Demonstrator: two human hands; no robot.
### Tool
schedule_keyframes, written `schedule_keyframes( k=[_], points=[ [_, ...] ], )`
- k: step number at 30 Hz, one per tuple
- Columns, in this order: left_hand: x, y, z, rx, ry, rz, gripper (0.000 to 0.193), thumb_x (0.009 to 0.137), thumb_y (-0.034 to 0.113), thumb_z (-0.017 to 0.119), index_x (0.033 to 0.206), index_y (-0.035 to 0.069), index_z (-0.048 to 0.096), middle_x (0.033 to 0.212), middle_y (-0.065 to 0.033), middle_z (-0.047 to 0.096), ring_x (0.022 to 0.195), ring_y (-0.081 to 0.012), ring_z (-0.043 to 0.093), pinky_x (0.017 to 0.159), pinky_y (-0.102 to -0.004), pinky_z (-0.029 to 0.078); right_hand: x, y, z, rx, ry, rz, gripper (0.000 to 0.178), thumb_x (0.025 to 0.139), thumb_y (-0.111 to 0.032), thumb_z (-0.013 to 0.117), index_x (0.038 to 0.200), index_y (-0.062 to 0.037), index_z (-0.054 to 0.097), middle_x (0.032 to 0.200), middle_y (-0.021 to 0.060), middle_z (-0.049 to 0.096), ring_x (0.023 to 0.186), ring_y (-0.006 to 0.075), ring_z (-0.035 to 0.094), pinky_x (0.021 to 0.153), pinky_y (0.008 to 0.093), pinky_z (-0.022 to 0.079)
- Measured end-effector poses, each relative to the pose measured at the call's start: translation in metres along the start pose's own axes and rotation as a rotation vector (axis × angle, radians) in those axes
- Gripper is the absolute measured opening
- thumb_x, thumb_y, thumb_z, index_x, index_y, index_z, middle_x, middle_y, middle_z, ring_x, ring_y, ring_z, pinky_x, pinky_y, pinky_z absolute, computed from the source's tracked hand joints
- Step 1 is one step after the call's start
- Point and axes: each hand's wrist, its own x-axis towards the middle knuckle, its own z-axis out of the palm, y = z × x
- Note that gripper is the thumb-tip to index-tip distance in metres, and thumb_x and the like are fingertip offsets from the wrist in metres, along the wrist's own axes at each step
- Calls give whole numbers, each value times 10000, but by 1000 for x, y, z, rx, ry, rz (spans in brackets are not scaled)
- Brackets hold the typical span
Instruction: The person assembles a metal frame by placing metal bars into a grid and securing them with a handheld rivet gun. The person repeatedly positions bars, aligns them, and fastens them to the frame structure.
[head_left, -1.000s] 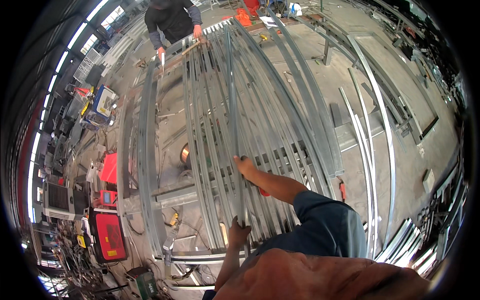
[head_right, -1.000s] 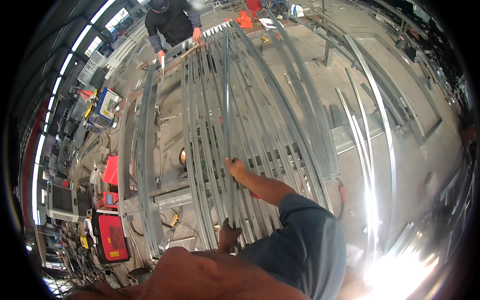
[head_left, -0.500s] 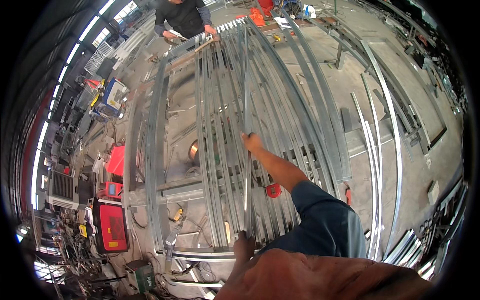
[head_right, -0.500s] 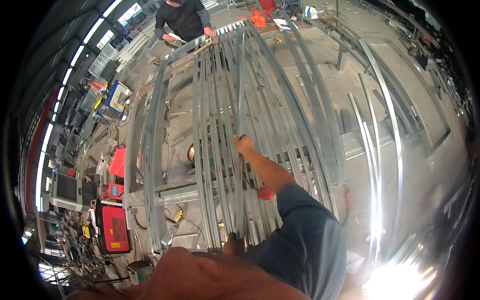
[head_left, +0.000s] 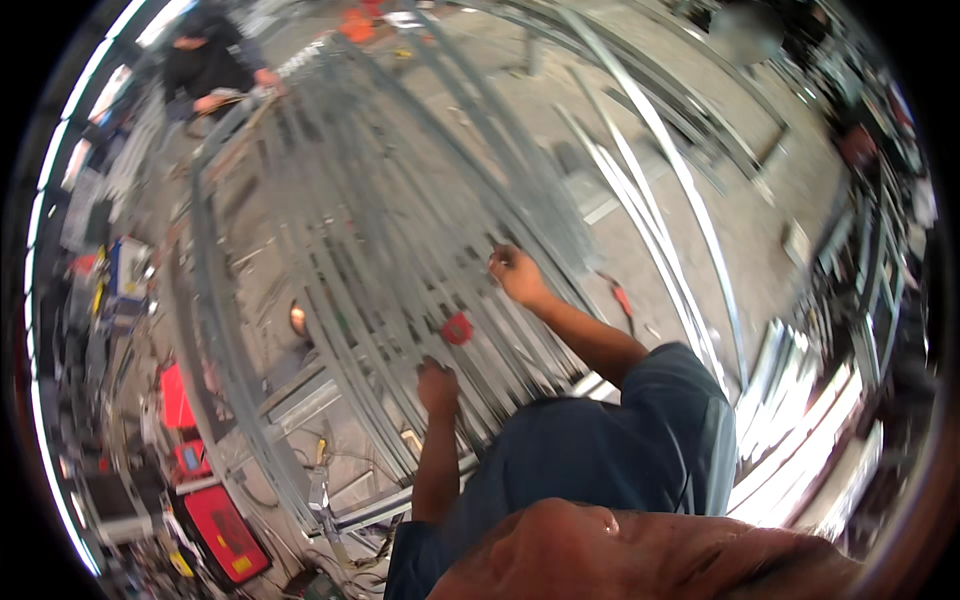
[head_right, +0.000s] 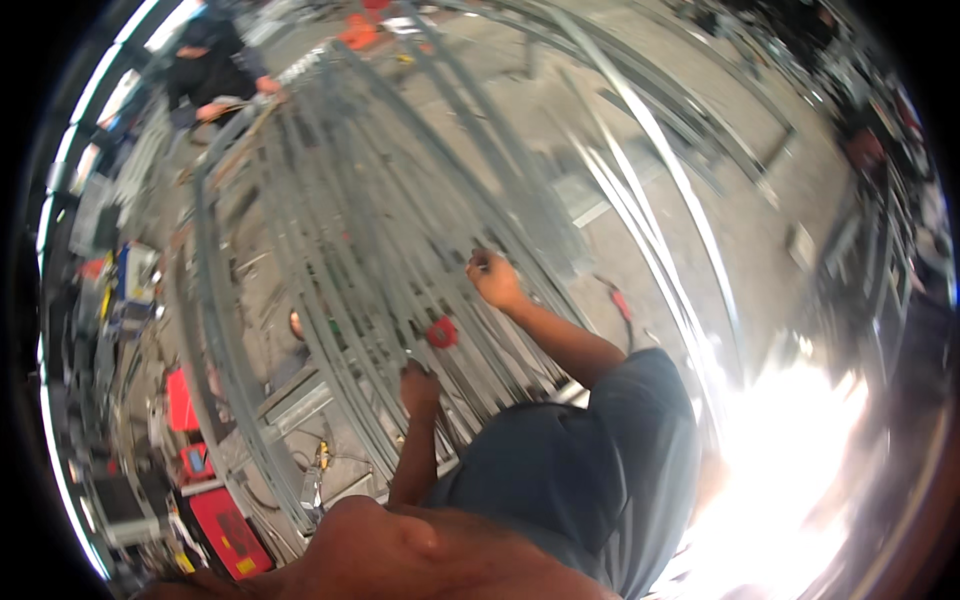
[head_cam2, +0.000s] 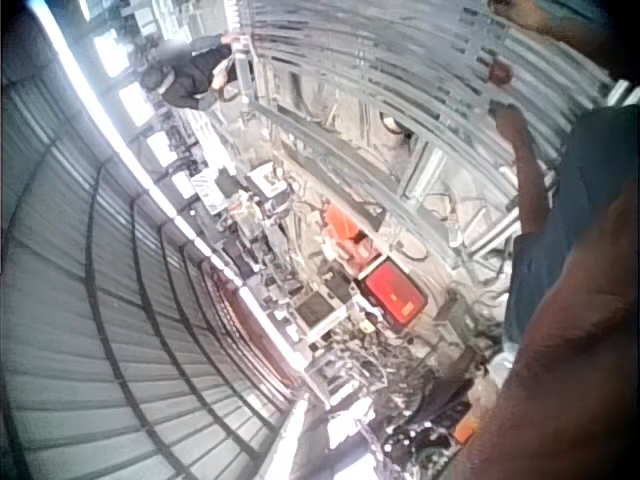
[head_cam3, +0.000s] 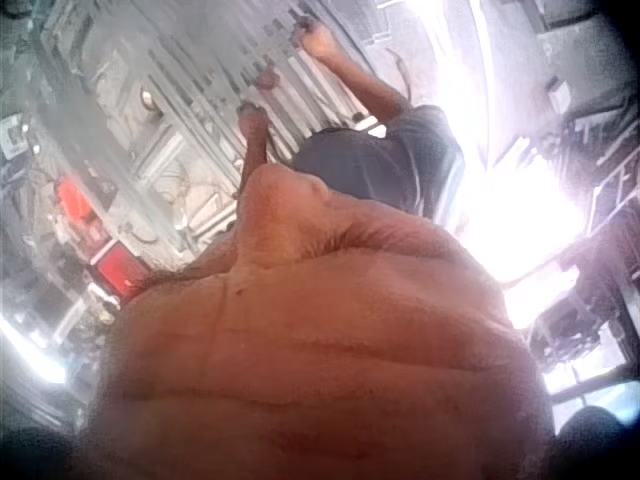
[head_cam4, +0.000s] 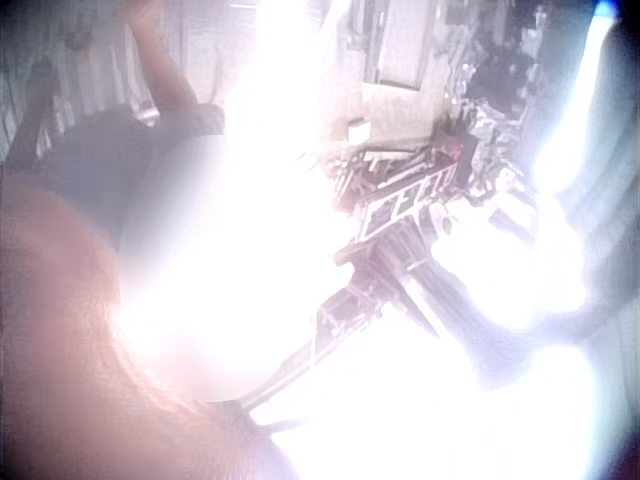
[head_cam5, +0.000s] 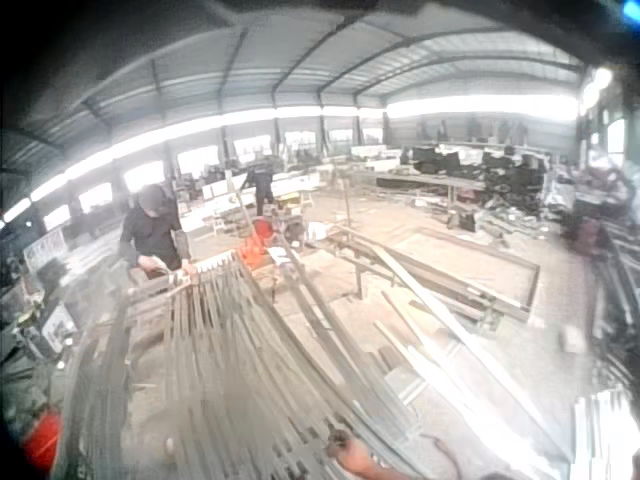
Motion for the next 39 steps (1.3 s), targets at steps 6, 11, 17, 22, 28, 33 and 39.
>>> schedule_keyframes(
  k=[6, 11, 17, 22, 28, 33, 39],
  points=[
    [-54, 20, -32, -199, 119, 209, 457, 822, 114, 690, 1262, 22, 607, 1135, -193, 615, 973, -391, 651, 837, -479, 529, -141, 54, -181, -224, 553, 280, 453, 911, -303, 674, 1219, 28, 655, 1152, 231, 720, 1093, 365, 692, 960, 416, 521],
    [-121, -3, -20, -327, -91, 415, 418, 832, 100, 692, 1234, 5, 625, 1097, -186, 632, 947, -372, 659, 835, -457, 527, -249, 92, -249, -104, 726, 524, 530, 888, -202, 670, 1328, 79, 583, 1192, 229, 704, 1014, 267, 700, 861, 356, 551],
    [-166, 4, 5, -316, -255, 439, 364, 840, 114, 687, 1192, 24, 655, 1042, -182, 661, 940, -372, 663, 826, -460, 530, -246, 140, -280, -335, 574, 666, 633, 818, -246, 716, 1338, 86, 577, 1190, 254, 701, 1086, 343, 688, 931, 394, 533],
    [-176, 62, 15, -290, -322, 334, 356, 878, 208, 650, 1196, 48, 672, 1076, -189, 677, 990, -386, 665, 858, -483, 527, -172, 247, -340, -559, 343, 620, 736, 796, -318, 711, 1374, 108, 548, 1346, 315, 603, 1258, 384, 603, 1036, 425, 481],
    [-193, 101, 32, -236, -353, 86, 364, 943, 262, 608, 1249, 73, 663, 1181, -205, 678, 1093, -398, 652, 909, -489, 527, -61, 298, -339, -766, 30, 585, 595, 765, -345, 733, 1134, 112, 647, 1070, 324, 686, 1057, 438, 678, 899, 482, 554],
    [-203, 134, 23, -271, -384, -35, 388, 923, 282, 628, 1254, 84, 660, 1202, -196, 687, 1106, -389, 659, 907, -488, 532, -3, 337, -349, -954, 21, 582, 808, 753, -356, 742, 1373, 88, 473, 1307, 311, 603, 1243, 415, 589, 1032, 460, 503],
    [-218, 127, 44, -279, -265, -266, 435, 901, 285, 642, 1297, 104, 638, 1112, -161, 727, 1011, -376, 699, 876, -473, 548, 27, 312, -315, -775, -46, 796, 799, 813, -228, 670, 1476, 43, 317, 1458, 302, 422, 1346, 449, 471, 1126, 461, 426]
  ],
)
